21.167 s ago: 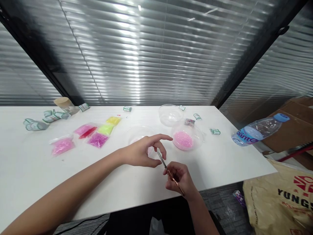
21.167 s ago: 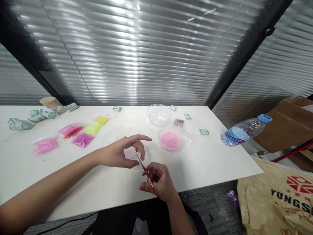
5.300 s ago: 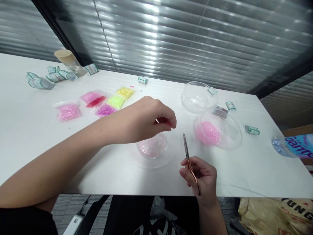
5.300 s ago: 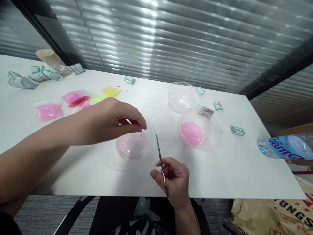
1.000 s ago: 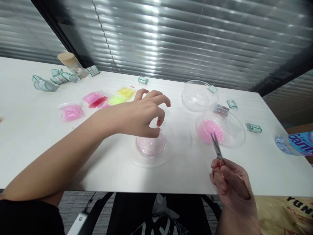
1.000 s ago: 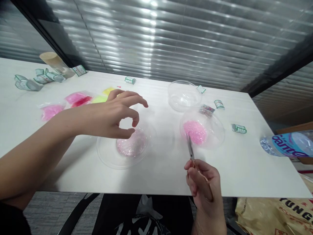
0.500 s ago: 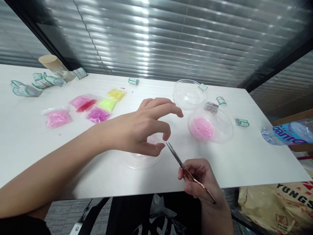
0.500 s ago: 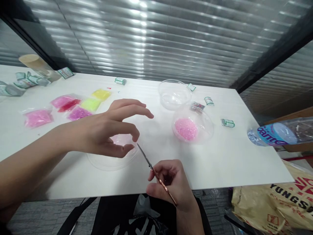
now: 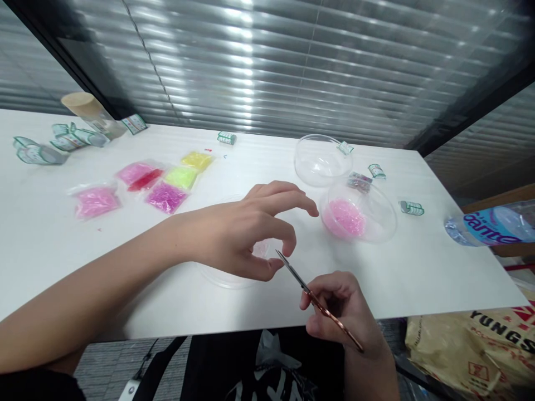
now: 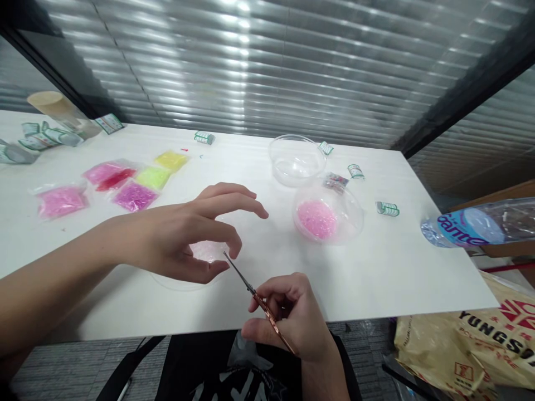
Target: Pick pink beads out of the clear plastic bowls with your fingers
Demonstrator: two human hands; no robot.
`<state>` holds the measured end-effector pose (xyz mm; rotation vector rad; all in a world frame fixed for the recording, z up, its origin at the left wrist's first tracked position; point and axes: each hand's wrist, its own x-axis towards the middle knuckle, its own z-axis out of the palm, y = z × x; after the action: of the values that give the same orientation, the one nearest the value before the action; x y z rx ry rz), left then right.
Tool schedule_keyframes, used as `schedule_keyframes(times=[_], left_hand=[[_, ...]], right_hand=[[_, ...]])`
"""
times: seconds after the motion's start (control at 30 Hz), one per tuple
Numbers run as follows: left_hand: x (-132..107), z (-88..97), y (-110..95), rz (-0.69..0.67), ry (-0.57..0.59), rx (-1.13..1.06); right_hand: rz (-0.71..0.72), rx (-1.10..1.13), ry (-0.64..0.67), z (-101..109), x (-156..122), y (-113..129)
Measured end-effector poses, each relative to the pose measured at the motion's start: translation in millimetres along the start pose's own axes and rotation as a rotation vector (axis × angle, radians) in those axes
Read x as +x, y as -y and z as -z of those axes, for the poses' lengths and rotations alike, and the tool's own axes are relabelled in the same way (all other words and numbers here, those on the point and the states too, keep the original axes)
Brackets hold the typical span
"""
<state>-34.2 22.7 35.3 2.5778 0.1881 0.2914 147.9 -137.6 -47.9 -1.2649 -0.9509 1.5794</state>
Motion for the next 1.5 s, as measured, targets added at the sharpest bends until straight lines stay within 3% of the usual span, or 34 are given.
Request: schedule_keyframes(times=[0.7,0.8,0.93,1.0,1.17,1.33,1.5], left_hand=[[0.5,-0.1,2.0,0.021,0.001,0.027],[-4.3,9.6,7.7,0.109,-0.039,0.123],[-9.8,17.4,15.2,0.204,-0.058,0.285],[-9.6,13.8,17.5,0.222,0.014,0.327],[-4.1,-13.6,20.8,0.280,0.200,0.405],[-5.0,-35.6,20.5,0.294,0.138,0.549],[-4.1,-40.3,17.6,0.333,0.155,0.563]], right_hand=[[0.062,-0.120,-0.086,-2.6,1.8,6.2],[0.076,-0.102,-0.165,11.0,-4.5,2.2],[0.117,-0.033,-0.406,41.7,-13.2,-2.0],[0.153,0.025,-0.532,54.6,-14.2,-0.7],[0.184,0.121,-0.683,65.8,-7.9,5.2],[0.196,0.185,-0.752,65.4,-0.5,2.8],[0.171,0.202,-0.761,64.7,2.7,1.4]])
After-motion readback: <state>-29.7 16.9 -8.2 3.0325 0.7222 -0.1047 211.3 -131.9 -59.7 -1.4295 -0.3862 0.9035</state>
